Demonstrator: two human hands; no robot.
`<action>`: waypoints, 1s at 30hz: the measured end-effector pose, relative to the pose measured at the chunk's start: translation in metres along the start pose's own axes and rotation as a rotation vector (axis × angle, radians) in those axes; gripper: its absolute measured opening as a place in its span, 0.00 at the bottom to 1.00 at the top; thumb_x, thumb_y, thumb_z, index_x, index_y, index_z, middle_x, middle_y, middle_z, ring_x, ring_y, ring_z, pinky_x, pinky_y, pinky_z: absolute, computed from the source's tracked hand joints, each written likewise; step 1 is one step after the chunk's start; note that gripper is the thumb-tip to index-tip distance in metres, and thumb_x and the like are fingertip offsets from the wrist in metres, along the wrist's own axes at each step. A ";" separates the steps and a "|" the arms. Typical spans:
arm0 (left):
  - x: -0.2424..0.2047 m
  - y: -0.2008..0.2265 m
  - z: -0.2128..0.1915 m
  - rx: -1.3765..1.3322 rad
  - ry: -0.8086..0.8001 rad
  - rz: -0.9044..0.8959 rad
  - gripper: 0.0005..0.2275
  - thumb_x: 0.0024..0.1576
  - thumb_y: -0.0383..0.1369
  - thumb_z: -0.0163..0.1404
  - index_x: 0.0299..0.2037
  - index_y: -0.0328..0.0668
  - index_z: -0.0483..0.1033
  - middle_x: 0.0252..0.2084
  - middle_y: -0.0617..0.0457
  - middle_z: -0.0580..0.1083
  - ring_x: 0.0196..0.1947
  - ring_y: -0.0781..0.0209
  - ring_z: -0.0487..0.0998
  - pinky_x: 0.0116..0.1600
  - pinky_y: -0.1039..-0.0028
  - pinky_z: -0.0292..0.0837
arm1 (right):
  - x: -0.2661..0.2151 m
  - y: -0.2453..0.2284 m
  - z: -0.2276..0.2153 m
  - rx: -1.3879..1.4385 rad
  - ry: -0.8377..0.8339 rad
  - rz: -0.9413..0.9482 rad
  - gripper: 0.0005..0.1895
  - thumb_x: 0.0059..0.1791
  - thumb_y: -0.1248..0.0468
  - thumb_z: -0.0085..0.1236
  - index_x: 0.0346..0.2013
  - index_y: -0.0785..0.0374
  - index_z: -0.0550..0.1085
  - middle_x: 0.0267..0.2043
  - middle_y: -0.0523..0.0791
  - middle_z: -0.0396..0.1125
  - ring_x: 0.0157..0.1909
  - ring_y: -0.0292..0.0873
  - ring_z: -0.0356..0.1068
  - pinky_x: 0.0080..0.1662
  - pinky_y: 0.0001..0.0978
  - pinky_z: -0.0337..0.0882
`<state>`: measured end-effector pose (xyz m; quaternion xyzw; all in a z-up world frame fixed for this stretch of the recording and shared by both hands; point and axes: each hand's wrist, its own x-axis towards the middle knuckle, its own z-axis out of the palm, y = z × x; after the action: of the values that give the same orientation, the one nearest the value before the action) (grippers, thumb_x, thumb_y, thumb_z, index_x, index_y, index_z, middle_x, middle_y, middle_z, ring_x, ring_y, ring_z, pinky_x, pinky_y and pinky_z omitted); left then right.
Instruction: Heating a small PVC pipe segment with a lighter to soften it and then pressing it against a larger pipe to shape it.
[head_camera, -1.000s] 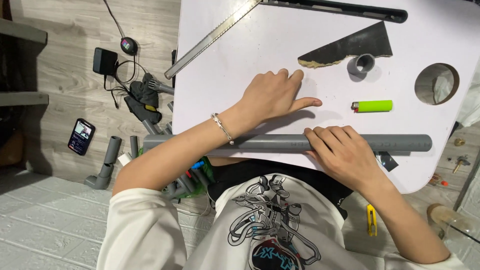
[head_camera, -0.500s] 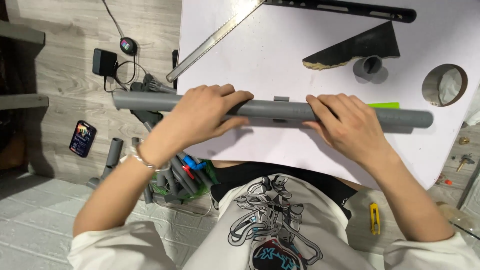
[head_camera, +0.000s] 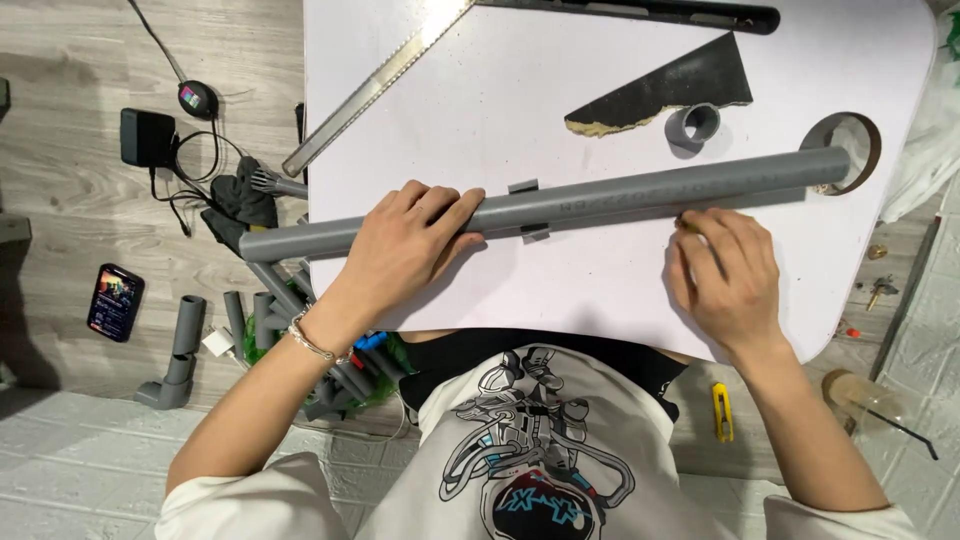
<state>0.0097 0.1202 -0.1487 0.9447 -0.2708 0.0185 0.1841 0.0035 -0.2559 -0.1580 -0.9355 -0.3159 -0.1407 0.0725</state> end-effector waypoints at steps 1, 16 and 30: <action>0.000 0.001 0.000 0.003 0.015 -0.001 0.19 0.66 0.44 0.54 0.61 0.41 0.76 0.47 0.51 0.75 0.42 0.57 0.73 0.47 0.70 0.73 | -0.004 0.000 0.000 0.015 -0.001 0.048 0.12 0.52 0.71 0.68 0.49 0.71 0.80 0.56 0.54 0.73 0.60 0.53 0.71 0.62 0.44 0.71; -0.009 0.033 0.005 0.021 0.102 -0.096 0.19 0.64 0.41 0.56 0.58 0.34 0.77 0.56 0.46 0.72 0.55 0.49 0.71 0.59 0.63 0.65 | 0.062 0.002 0.008 0.048 0.064 -0.125 0.11 0.57 0.63 0.67 0.52 0.63 0.83 0.52 0.48 0.71 0.53 0.49 0.69 0.56 0.43 0.71; 0.002 0.032 0.024 -0.066 0.029 -0.371 0.29 0.69 0.46 0.45 0.73 0.30 0.61 0.76 0.30 0.56 0.77 0.34 0.51 0.77 0.39 0.38 | 0.081 -0.014 0.046 0.040 -0.193 -0.102 0.30 0.59 0.55 0.40 0.75 0.61 0.64 0.71 0.54 0.52 0.66 0.65 0.43 0.61 0.64 0.42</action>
<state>-0.0064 0.0856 -0.1602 0.9715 -0.0899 -0.0108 0.2191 0.0667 -0.1884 -0.1763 -0.9258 -0.3713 -0.0472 0.0530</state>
